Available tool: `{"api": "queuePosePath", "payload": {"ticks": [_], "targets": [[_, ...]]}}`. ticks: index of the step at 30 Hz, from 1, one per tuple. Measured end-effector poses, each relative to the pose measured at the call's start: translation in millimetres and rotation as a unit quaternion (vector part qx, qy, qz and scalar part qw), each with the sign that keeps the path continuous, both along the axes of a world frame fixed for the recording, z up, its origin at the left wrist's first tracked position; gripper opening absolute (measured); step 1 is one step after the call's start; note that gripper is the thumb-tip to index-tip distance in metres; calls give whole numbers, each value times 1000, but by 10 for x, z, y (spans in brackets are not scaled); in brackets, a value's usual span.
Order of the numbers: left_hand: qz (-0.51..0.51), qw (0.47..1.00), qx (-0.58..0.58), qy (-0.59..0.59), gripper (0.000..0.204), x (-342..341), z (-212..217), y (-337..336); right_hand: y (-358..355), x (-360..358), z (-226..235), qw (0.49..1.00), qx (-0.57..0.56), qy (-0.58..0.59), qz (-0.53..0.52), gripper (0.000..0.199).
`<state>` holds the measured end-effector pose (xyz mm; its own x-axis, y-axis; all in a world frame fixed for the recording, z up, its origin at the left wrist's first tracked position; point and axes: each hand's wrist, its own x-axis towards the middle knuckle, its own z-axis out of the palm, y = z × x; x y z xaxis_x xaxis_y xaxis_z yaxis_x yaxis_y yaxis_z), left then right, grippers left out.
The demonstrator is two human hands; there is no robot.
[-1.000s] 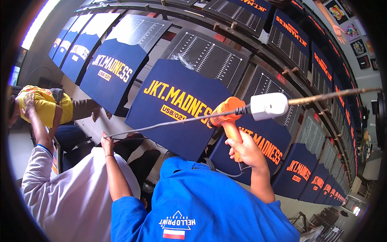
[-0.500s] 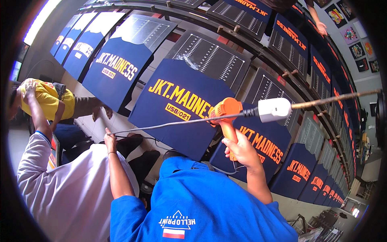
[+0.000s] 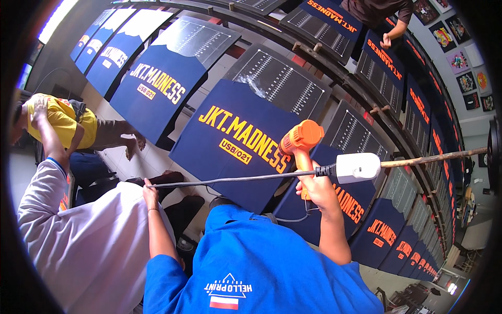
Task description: The person uses a heat gun to dry the ink on shirts mounted on screen-printing boards, moving from one board to the next in a row while other people manipulate nearby equipment.
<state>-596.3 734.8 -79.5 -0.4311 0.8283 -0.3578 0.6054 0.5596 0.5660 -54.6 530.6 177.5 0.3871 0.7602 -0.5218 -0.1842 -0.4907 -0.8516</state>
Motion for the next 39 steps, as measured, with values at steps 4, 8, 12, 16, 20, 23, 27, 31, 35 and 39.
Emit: {"api": "queuePosePath", "payload": {"ticks": [4,8,12,16,20,23,27,31,35,39], "targets": [[-97,991,-32,92,68,-29,-342,-482,78,43,52,1000,-5,15,25,30],[-176,978,-40,106,60,564,-199,-1008,171,36,123,999,-18,14,22,33],[-194,960,-175,101,59,818,-135,-1395,236,53,110,999,5,44,24,34],[-240,942,-219,80,50,979,-115,-1590,301,24,109,998,22,54,19,34],[-376,918,-108,59,35,1058,-119,-1607,375,-14,134,998,18,46,29,35],[-483,875,-37,25,28,1221,2,-1482,396,-33,125,998,11,42,39,35],[-572,815,-81,-52,28,1766,748,-1188,385,-73,135,998,12,43,44,36],[-647,733,-84,-194,32,2293,1590,-1069,331,-137,118,996,8,55,62,38],[-670,669,-148,-285,38,2550,2403,-1024,278,-217,173,994,-2,67,90,39],[-652,672,-113,-332,33,2372,2769,-812,213,-246,186,992,-13,76,103,39]]}}
